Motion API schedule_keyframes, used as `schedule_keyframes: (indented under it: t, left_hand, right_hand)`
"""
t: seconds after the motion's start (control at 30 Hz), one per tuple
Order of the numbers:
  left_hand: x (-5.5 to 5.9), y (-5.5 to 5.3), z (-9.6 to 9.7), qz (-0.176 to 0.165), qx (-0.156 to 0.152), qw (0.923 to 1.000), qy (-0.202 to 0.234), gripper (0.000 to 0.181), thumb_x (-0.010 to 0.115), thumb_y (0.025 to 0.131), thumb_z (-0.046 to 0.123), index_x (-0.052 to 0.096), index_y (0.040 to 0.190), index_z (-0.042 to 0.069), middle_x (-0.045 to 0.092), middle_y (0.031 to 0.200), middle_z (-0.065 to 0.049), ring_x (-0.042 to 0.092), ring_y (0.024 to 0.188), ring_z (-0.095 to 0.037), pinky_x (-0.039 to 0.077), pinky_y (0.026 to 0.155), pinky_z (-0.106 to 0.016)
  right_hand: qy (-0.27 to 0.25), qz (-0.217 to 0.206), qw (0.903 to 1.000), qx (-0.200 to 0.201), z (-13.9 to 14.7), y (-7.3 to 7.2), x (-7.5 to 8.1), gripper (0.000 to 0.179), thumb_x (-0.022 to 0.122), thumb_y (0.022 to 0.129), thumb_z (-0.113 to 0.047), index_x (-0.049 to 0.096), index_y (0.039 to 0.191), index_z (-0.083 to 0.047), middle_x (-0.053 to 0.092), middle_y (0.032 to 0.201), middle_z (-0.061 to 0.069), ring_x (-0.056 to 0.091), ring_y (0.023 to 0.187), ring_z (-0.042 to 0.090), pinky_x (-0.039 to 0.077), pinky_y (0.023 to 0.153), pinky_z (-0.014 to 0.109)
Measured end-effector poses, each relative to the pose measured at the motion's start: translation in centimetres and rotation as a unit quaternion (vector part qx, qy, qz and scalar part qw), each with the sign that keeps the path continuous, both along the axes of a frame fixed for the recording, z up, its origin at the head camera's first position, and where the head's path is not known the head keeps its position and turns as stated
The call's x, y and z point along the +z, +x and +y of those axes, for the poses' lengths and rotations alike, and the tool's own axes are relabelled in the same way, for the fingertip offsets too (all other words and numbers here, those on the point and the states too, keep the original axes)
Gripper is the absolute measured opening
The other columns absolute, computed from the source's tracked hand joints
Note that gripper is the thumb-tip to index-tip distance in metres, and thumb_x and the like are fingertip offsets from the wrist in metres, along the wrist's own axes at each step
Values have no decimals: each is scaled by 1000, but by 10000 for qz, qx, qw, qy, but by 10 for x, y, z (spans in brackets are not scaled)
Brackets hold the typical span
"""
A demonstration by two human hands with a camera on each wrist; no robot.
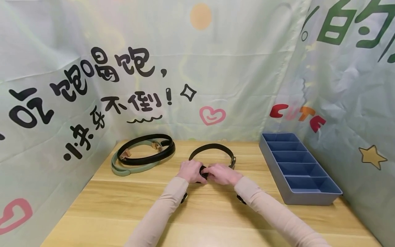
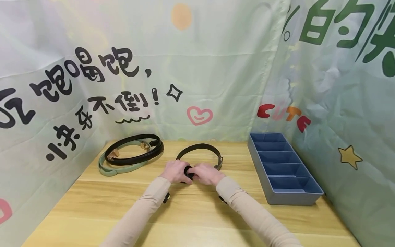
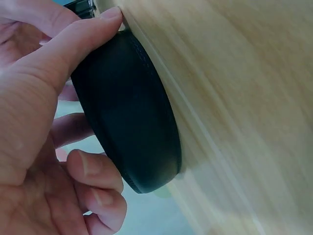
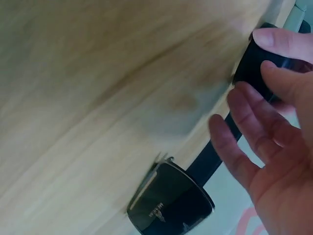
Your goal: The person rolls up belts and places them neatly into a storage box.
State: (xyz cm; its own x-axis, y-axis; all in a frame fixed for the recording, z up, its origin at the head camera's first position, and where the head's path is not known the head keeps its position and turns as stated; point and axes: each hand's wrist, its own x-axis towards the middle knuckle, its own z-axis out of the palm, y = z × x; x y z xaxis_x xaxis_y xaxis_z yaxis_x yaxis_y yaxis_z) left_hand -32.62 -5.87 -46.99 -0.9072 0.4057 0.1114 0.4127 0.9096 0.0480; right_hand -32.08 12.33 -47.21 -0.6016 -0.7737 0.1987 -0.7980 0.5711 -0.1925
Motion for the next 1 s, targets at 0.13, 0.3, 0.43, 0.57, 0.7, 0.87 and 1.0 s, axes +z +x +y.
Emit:
schedule_keyframes:
  t: [0.13,0.3,0.43,0.57,0.7,0.87,1.0]
  left_hand:
    - [1,-2,1,130,-166,9998,-70,48,81,60,67,65,86,30,68,83,8,61,75,-14,45,58,-33]
    - [2,-2,-4,74,-516,9986,-99,45,81,65,63,62,88,29,66,83,9,60,76,-14,45,60,-32]
    - [6,0,-11,-101,-835,9964,-57,44,85,67,51,63,96,26,69,89,7,63,82,-16,49,69,-34]
    - [7,3,-17,-359,-887,9954,-103,49,86,67,46,63,106,27,70,99,4,65,90,-19,51,74,-38]
    - [7,4,-19,-447,-929,9946,-95,60,86,69,44,62,122,29,71,108,3,65,95,-20,51,77,-38]
    - [9,3,-17,-364,-1103,9932,5,67,86,70,41,59,131,33,69,109,2,64,96,-19,51,80,-38]
    - [6,1,-13,-321,-992,9944,152,53,87,68,42,65,115,30,69,99,6,64,91,-16,51,75,-36]
  right_hand:
    - [41,-78,9999,-73,1,-2,0,27,66,93,-11,69,119,-17,69,99,2,65,85,16,52,74,28]
    - [138,-239,9996,-84,2,-5,1,27,63,95,-12,68,121,-18,67,100,3,65,87,16,53,75,30]
    - [221,-197,9996,4,3,-7,1,26,63,95,-12,68,119,-18,66,96,5,64,85,16,52,76,29]
    - [200,-132,9995,181,3,-6,-2,25,63,94,-11,68,117,-18,67,94,6,65,84,16,52,76,29]
    - [223,-109,9995,202,3,-5,-3,26,63,94,-12,68,119,-18,69,100,6,66,90,17,53,79,30]
    - [268,-121,9995,79,1,-4,0,24,64,94,-15,68,117,-17,70,108,5,67,97,17,54,84,32]
    - [314,-256,9992,32,-3,0,2,21,63,96,-22,68,116,-18,69,102,2,63,88,14,52,76,29]
